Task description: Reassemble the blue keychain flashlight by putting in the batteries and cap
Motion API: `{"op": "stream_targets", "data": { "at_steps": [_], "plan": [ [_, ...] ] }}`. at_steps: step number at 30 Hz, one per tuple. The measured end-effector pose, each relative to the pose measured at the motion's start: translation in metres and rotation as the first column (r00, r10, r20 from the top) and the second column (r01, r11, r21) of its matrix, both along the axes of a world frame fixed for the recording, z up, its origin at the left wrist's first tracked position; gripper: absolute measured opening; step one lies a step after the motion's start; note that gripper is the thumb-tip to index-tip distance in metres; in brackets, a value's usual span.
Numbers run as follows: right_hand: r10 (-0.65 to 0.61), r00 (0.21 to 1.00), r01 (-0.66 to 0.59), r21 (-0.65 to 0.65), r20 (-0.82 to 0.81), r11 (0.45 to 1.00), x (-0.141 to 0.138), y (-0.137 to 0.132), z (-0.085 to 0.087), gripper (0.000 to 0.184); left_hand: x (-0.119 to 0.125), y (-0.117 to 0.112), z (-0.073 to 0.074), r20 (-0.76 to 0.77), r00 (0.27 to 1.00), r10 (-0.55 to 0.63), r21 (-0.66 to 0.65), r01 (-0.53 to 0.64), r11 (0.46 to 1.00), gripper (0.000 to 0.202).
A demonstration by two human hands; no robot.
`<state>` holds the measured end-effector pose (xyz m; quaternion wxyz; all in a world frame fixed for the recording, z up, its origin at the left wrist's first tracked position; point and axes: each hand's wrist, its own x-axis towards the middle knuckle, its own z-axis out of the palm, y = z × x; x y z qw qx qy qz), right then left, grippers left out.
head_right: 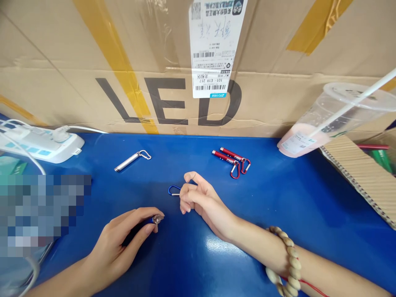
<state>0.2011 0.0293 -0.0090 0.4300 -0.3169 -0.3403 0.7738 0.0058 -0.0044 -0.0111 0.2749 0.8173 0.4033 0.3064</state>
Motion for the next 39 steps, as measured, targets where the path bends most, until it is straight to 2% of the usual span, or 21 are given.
{"op": "stream_targets", "data": {
  "at_steps": [5,14,23,25,26,29,31,33,39],
  "plan": [
    [-0.010,1.000,0.010,-0.004,-0.028,1.000,0.001,0.000,0.001,0.027,0.000,0.000,0.001,0.005,1.000,0.004,0.010,-0.004,1.000,0.019],
    [-0.025,0.991,0.008,-0.132,-0.128,0.991,0.001,0.002,0.003,0.029,0.000,0.000,0.000,0.002,1.000,0.020,0.014,-0.020,1.000,0.019],
    [-0.027,0.989,0.005,-0.149,-0.142,0.989,0.002,0.003,0.004,0.026,0.000,-0.002,-0.001,-0.014,1.000,0.020,0.016,-0.019,1.000,0.019],
    [0.034,0.984,-0.065,-0.172,-0.177,0.983,0.002,0.002,0.006,0.024,0.000,-0.001,0.000,-0.017,1.000,0.019,0.019,-0.019,1.000,0.019],
    [0.099,0.973,-0.140,-0.189,-0.210,0.972,0.003,0.001,0.008,0.023,0.000,-0.001,0.000,-0.017,1.000,0.018,0.020,-0.017,1.000,0.019],
    [0.343,0.879,-0.421,-0.202,-0.332,0.884,0.003,-0.003,0.012,0.022,0.001,0.000,0.002,-0.019,1.000,0.001,0.024,-0.001,1.000,0.018],
    [0.438,0.820,-0.525,-0.179,-0.369,0.832,0.003,-0.006,0.013,0.021,0.001,0.000,0.002,-0.026,1.000,-0.003,0.038,0.004,0.999,0.017],
    [0.474,0.797,-0.560,-0.165,-0.373,0.812,0.003,-0.007,0.012,0.021,0.001,0.000,0.002,-0.041,0.999,0.004,0.062,-0.002,0.998,0.017],
    [0.473,0.789,-0.567,-0.169,-0.393,0.806,0.003,-0.007,0.010,0.020,0.000,0.000,0.002,-0.070,0.998,0.005,0.075,0.000,0.997,0.017]
  ]
}}
